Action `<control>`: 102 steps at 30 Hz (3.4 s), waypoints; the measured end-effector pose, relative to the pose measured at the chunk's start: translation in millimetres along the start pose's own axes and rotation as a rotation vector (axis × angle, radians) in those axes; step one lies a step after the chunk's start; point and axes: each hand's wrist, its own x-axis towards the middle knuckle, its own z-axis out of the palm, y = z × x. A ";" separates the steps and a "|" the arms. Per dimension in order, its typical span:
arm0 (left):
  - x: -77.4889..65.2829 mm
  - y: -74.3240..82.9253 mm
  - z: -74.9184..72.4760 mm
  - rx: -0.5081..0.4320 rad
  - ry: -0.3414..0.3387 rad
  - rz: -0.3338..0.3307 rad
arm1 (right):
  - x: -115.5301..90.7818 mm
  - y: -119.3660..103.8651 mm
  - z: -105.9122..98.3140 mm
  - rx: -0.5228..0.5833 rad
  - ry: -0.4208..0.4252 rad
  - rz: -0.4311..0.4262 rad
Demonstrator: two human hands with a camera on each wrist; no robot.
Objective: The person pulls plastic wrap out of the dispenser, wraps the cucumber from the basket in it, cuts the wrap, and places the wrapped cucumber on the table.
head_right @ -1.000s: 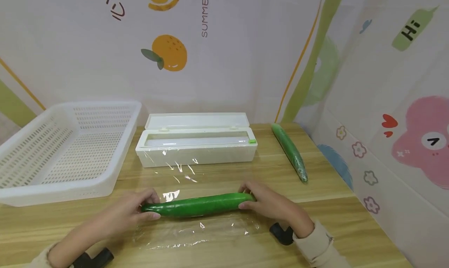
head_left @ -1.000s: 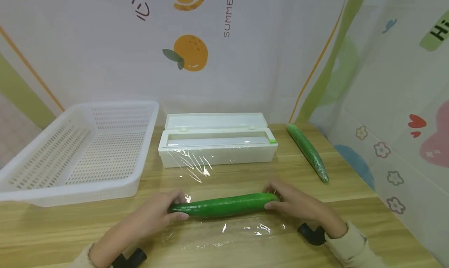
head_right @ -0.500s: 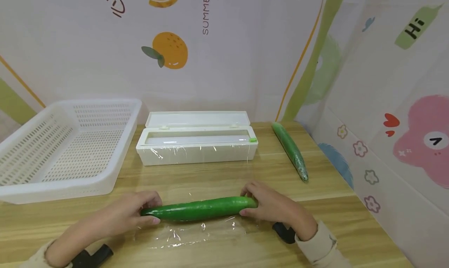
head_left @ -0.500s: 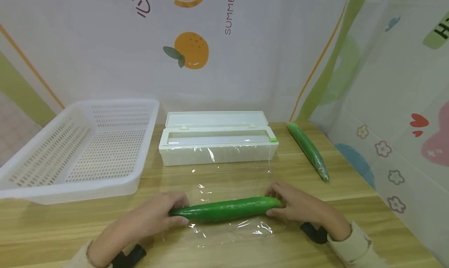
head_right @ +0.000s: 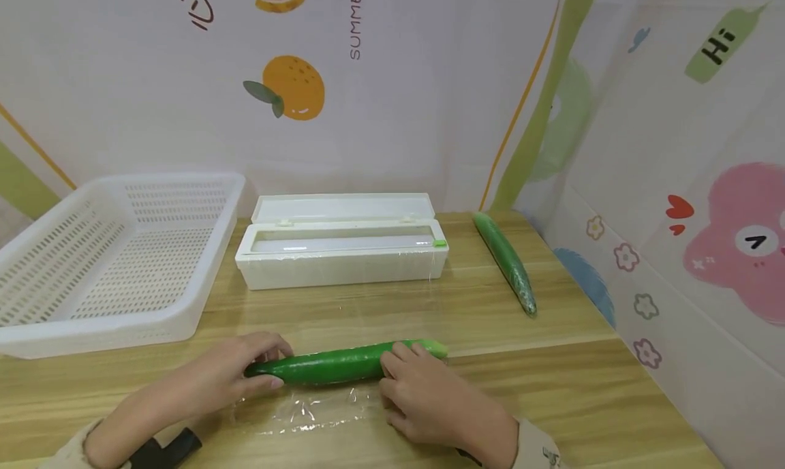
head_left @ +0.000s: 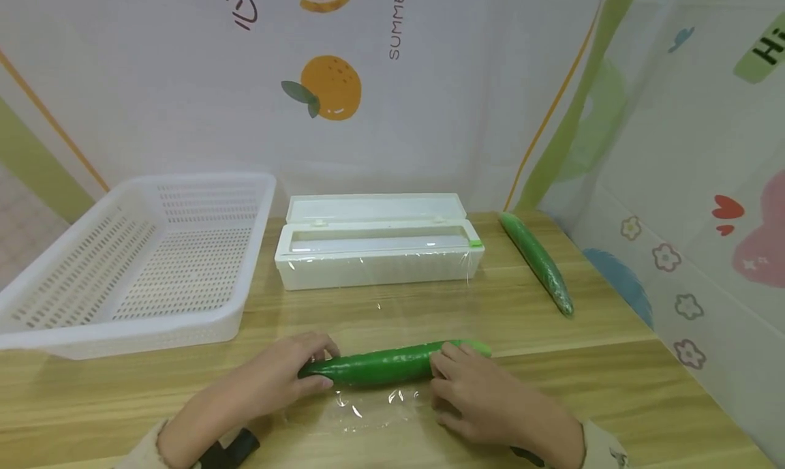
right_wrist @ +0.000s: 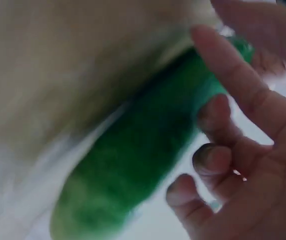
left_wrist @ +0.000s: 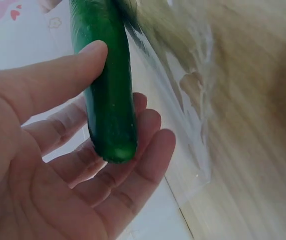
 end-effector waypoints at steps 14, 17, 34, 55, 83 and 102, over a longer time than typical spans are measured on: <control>-2.6 17.0 4.0 0.099 0.051 0.051 | 0.9 5.5 9.1 0.048 0.131 0.049; -4.7 22.0 9.3 0.241 0.092 0.123 | -0.2 8.7 9.3 0.103 0.118 0.093; 1.5 6.2 3.8 0.065 0.144 -0.074 | 19.2 33.4 5.0 0.279 0.058 0.293; 8.4 -8.8 -3.9 -0.142 0.245 -0.274 | 4.8 77.0 -23.8 0.592 -0.255 0.364; 19.0 -6.8 6.1 0.015 0.261 -0.345 | 14.3 77.3 -14.2 0.467 -0.091 0.514; 24.8 -5.1 9.1 0.183 0.308 -0.221 | 18.3 70.3 -4.5 0.442 -0.023 0.575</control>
